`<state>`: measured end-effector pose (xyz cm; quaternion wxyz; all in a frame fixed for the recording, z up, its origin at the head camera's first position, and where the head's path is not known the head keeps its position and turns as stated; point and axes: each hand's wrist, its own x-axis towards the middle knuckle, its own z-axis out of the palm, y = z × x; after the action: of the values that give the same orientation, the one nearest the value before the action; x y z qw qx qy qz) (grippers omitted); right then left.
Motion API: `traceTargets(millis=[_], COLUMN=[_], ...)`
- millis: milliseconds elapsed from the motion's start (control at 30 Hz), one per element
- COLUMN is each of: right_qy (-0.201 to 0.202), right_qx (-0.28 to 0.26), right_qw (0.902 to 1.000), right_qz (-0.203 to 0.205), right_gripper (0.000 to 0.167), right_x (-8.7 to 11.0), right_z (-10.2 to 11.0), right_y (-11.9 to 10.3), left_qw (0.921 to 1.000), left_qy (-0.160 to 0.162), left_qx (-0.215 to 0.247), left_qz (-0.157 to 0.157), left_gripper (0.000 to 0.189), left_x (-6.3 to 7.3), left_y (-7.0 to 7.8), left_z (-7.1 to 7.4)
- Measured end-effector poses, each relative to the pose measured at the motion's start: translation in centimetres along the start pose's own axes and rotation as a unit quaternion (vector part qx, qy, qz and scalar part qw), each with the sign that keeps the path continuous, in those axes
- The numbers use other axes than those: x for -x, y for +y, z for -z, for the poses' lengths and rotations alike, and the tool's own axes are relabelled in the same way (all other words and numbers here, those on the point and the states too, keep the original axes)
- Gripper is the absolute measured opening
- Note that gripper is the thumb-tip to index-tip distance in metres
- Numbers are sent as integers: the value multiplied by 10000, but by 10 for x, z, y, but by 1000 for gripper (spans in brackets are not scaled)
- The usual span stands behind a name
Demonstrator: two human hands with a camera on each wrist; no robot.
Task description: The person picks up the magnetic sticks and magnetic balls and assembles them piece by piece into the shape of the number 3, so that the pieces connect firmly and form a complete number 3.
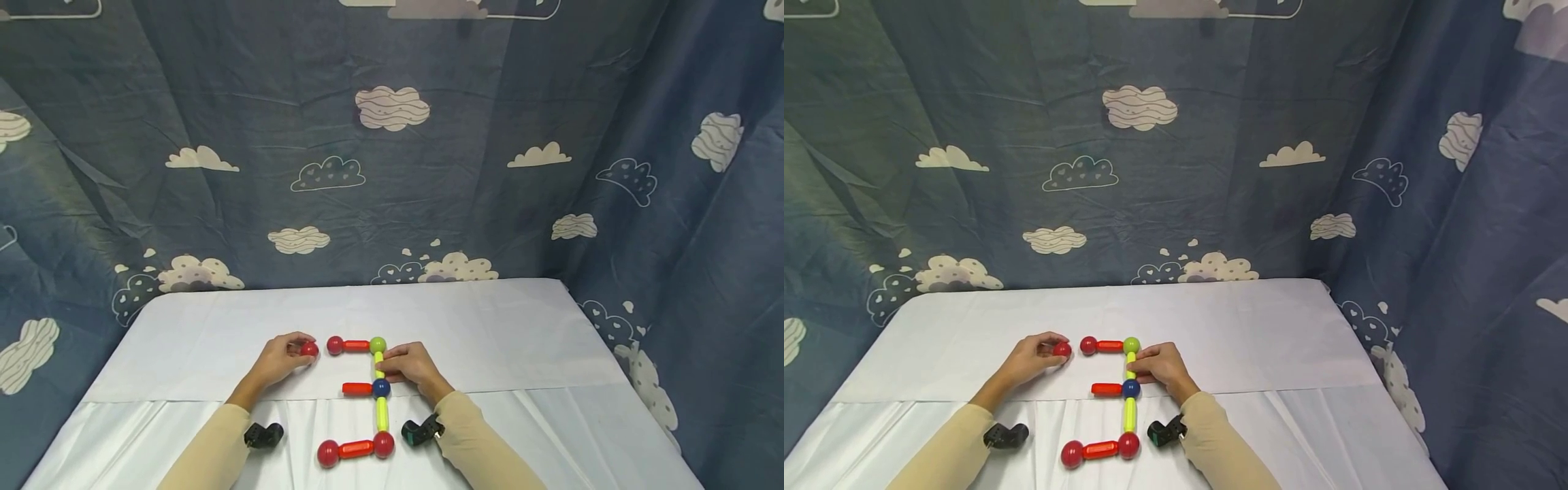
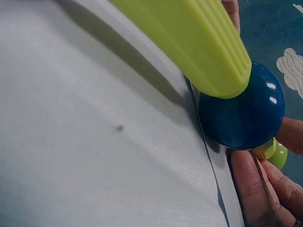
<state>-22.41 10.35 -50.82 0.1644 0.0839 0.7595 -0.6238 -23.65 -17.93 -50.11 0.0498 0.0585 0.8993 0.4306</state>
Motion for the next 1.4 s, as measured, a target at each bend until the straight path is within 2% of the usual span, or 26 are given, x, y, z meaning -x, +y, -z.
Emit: traceTargets(millis=[300,400,633,767,1000,1400], right_qy=[3,-16,-44,-19,-4,-11], right_qx=[22,-36,-45,15,31,52], right_qw=[10000,10000,10000,9999,9999,9999], right_qz=[-5,-22,73,104,102,109], right_gripper=[25,25,25,25,25,25], right_x=[0,1,2,1,0,-1], right_z=[0,0,0,0,0,0], right_y=[-1,-1,-2,-1,0,1], left_qw=[9993,9983,9892,9848,9839,9873], left_qy=[-151,-428,-1152,-1404,-1472,-1365], left_qx=[335,358,496,654,795,383], left_qz=[-70,-153,-754,-784,-623,-716], left_gripper=[37,36,34,35,35,33], left_x=[17,20,27,31,36,38], left_y=[2,4,10,13,15,17], left_z=[2,2,2,-2,-9,-16])
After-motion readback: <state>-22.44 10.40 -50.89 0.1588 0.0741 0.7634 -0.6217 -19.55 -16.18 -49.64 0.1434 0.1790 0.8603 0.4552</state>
